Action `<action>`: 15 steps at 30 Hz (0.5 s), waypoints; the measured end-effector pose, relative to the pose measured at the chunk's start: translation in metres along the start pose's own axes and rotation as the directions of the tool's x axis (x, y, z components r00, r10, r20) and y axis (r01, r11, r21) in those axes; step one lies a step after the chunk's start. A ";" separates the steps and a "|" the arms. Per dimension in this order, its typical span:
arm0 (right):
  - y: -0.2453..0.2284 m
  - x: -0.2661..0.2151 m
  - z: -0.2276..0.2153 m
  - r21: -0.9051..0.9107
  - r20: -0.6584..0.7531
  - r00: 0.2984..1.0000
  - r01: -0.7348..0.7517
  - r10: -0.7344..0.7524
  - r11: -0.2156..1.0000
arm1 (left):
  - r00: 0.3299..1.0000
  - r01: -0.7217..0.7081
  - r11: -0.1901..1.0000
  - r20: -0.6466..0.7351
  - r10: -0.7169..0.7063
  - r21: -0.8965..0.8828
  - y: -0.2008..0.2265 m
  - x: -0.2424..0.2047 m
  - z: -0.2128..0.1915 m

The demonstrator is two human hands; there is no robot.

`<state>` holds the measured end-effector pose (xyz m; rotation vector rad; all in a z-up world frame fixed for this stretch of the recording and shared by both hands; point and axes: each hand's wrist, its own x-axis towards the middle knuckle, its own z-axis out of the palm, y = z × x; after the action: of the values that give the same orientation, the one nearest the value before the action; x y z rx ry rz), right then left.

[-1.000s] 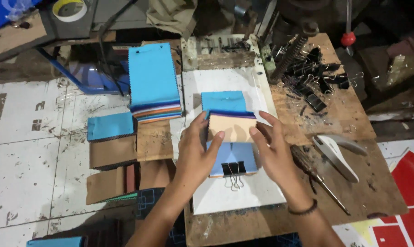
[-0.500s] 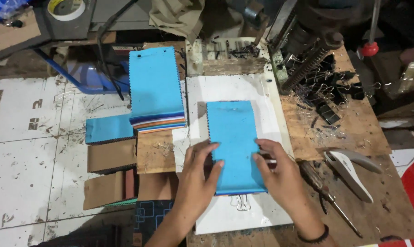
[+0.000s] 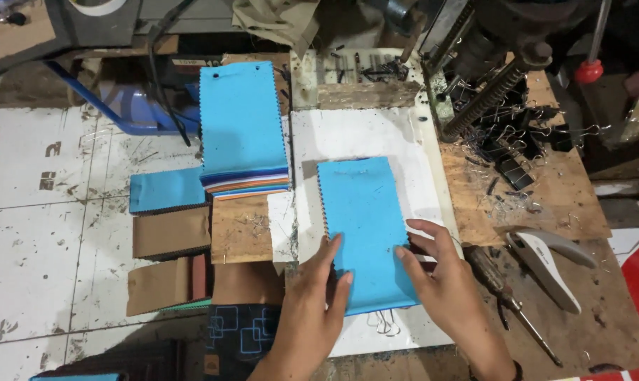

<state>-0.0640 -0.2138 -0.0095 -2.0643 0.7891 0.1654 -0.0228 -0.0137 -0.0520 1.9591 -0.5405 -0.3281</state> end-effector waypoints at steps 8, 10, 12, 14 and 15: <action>0.005 -0.005 -0.010 0.025 0.069 0.997 0.036 -0.038 0.999 | 0.875 0.476 0.803 0.285 -0.391 -0.358 0.046 -0.010 -0.010; 0.004 -0.006 -0.026 0.049 0.085 0.981 0.171 -0.175 0.984 | 0.830 0.556 0.701 0.339 -0.443 -0.446 0.051 -0.010 -0.014; -0.016 -0.014 -0.054 -0.081 -0.084 0.996 -0.042 0.035 0.996 | 0.847 0.531 0.707 0.320 -0.425 -0.467 0.048 -0.012 -0.015; 0.037 0.014 -0.085 -0.353 -0.194 0.969 0.076 -0.152 0.933 | 0.831 0.554 0.705 0.336 -0.443 -0.442 0.053 -0.011 -0.018; 0.064 0.028 -0.102 -0.604 -0.243 0.902 0.147 -0.357 0.784 | 0.815 0.576 0.705 0.356 -0.456 -0.415 0.056 -0.010 -0.019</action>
<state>-0.0976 -0.3325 -0.0046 -2.8153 0.7039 -0.1424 -0.0351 -0.0142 0.0063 1.5172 0.0010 -0.9702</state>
